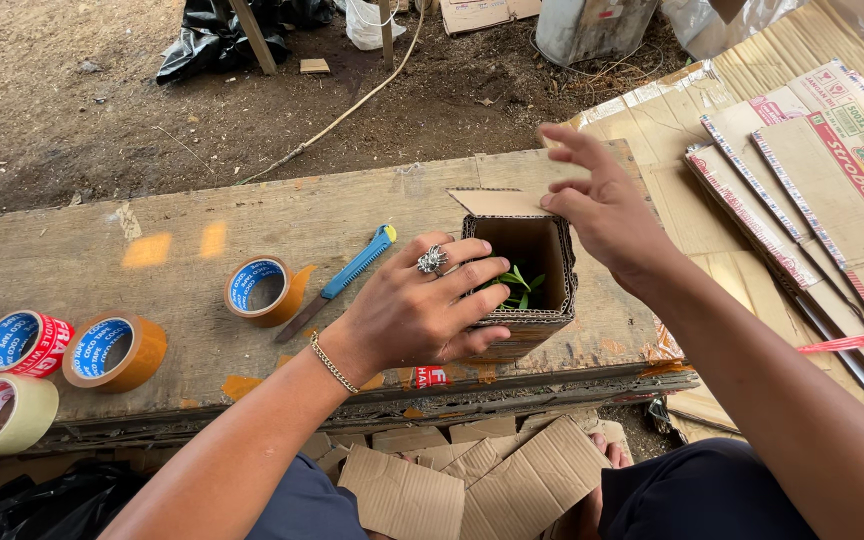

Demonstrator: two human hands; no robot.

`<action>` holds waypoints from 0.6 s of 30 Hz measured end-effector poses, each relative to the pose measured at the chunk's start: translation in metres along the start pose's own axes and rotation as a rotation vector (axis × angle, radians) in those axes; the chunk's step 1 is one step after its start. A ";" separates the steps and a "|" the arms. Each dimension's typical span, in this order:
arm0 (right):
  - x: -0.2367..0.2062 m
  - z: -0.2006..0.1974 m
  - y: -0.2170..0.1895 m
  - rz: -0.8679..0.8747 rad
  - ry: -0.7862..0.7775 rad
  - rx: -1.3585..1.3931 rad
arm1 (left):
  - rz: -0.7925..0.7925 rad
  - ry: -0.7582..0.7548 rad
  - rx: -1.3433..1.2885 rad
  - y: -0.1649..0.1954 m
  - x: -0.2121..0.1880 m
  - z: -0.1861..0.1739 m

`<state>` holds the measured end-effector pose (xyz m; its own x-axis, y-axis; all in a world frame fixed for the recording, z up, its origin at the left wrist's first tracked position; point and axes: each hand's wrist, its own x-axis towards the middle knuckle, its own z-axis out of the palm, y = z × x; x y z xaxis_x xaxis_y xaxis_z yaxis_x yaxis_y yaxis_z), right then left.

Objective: The person cuts a piece of cardboard with a utility knife, then folds and fits it into a cardboard planter containing a small plant. The person repeatedly adjusts the fit of the cardboard insert inside the planter.

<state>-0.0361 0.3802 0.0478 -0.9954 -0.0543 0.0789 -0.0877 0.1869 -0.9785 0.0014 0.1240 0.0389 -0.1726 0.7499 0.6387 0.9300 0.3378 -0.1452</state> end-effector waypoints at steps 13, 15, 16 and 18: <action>-0.004 -0.022 0.009 -0.392 -0.335 -0.342 | -0.003 0.000 0.011 0.000 -0.001 0.000; -0.004 -0.024 0.011 -0.396 -0.338 -0.329 | 0.005 -0.001 0.008 -0.002 0.000 0.000; -0.005 -0.025 0.012 -0.403 -0.346 -0.301 | 0.008 0.003 0.007 -0.002 0.000 0.000; -0.007 -0.027 0.012 -0.418 -0.364 -0.246 | 0.007 0.008 0.012 -0.003 0.000 0.000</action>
<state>-0.0315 0.4092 0.0404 -0.8016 -0.4959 0.3340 -0.5179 0.2969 -0.8023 -0.0010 0.1232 0.0396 -0.1634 0.7477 0.6436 0.9271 0.3395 -0.1590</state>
